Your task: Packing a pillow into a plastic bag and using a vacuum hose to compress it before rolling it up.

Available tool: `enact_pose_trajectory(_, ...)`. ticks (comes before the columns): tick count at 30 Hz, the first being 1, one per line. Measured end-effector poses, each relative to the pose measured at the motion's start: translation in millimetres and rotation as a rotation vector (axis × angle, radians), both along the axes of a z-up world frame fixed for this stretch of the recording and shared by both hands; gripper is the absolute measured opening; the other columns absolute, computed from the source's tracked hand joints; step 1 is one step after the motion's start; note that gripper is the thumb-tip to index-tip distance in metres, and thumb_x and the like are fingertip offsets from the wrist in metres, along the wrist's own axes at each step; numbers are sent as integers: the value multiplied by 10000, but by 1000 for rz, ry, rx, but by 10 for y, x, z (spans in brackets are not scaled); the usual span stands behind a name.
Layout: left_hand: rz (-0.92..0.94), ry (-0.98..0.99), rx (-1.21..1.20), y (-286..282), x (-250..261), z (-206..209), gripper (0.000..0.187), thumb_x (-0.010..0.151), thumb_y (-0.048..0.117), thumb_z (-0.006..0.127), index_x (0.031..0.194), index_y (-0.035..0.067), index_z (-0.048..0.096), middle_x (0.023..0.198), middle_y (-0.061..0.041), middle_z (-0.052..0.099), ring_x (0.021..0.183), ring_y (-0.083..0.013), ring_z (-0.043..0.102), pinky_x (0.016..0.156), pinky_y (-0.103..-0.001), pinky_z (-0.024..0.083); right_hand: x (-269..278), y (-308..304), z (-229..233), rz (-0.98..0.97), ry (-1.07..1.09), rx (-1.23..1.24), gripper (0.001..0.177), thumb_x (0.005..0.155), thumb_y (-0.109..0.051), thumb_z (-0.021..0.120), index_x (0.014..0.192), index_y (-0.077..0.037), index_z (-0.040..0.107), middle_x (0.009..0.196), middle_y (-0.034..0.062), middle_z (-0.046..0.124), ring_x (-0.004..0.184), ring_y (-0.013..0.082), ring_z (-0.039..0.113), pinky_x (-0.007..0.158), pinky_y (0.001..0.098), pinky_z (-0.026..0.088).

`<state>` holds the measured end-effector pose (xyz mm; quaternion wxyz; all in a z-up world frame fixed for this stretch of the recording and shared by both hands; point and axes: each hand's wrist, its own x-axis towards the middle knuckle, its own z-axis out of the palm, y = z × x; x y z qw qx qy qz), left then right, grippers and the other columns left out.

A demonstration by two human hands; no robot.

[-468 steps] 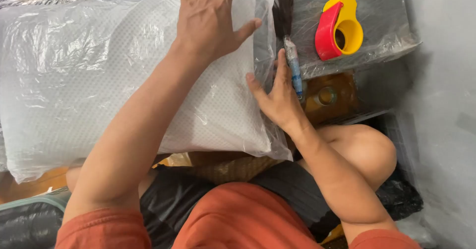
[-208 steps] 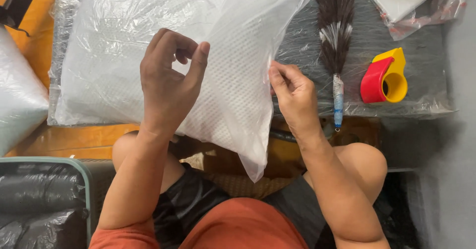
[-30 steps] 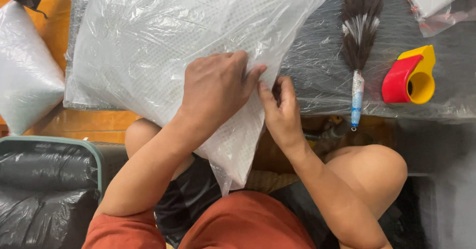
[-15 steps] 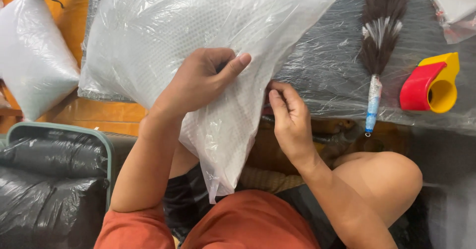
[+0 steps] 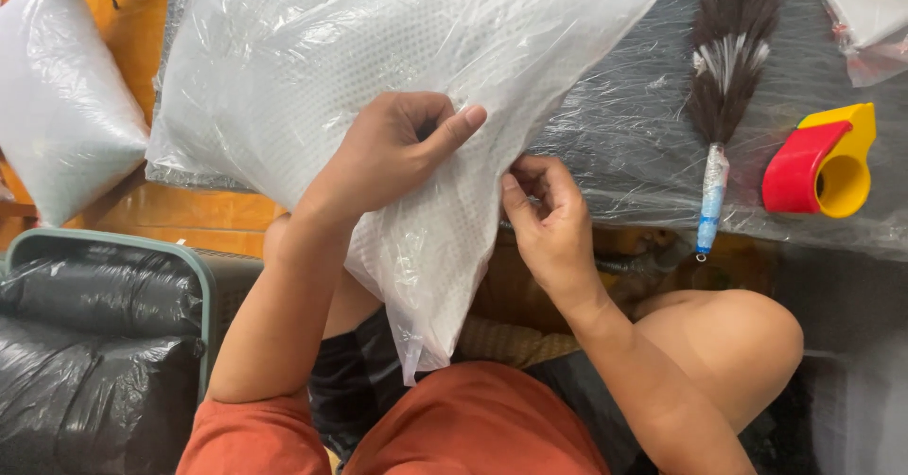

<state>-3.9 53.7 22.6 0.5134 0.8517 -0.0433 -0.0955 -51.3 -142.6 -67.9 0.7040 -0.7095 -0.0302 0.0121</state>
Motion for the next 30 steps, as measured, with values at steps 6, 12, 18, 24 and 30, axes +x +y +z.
enact_pose_trajectory(6,-118,-148,234,-232,-152,157,458,1024,502,535,875,86,657,688,-181,646,680,-382,673,663,-459,535,-31,-42,149,-87,248,123,417,1067,-489,476,1162,-107,615,1038,51,609,1023,146,557,959,409,546)
enact_pose_trajectory(12,-131,-640,75,-67,-285,-26,199,1015,249,690,1139,97,658,1121,-88,635,1075,-303,674,927,-421,564,67,-185,-151,-138,314,160,486,917,-254,796,1252,-11,542,1094,74,591,1038,177,562,951,365,521)
enact_pose_trajectory(18,422,-809,438,1315,-29,-450,211,1129,196,633,1131,-11,595,1278,-192,529,1260,-354,513,1106,-493,420,562,-508,-66,-351,615,405,398,862,-52,697,1256,-16,650,1145,127,747,1014,255,733,946,345,618)
enact_pose_trajectory(24,891,73,449,2858,-165,-1403,948,946,820,405,1413,-1,490,1434,-217,552,1351,-379,478,1091,-461,336,670,-975,-349,-200,470,-6,728,932,-553,548,1516,-128,456,1364,43,573,1075,163,638,820,294,523)
enact_pose_trajectory(30,802,242,459,2650,-378,-1347,810,991,802,280,1095,49,558,1186,-261,645,1143,-488,548,930,-529,392,370,-1077,102,20,630,-371,968,869,-724,317,1580,-72,404,1301,252,611,946,357,666,639,458,546)
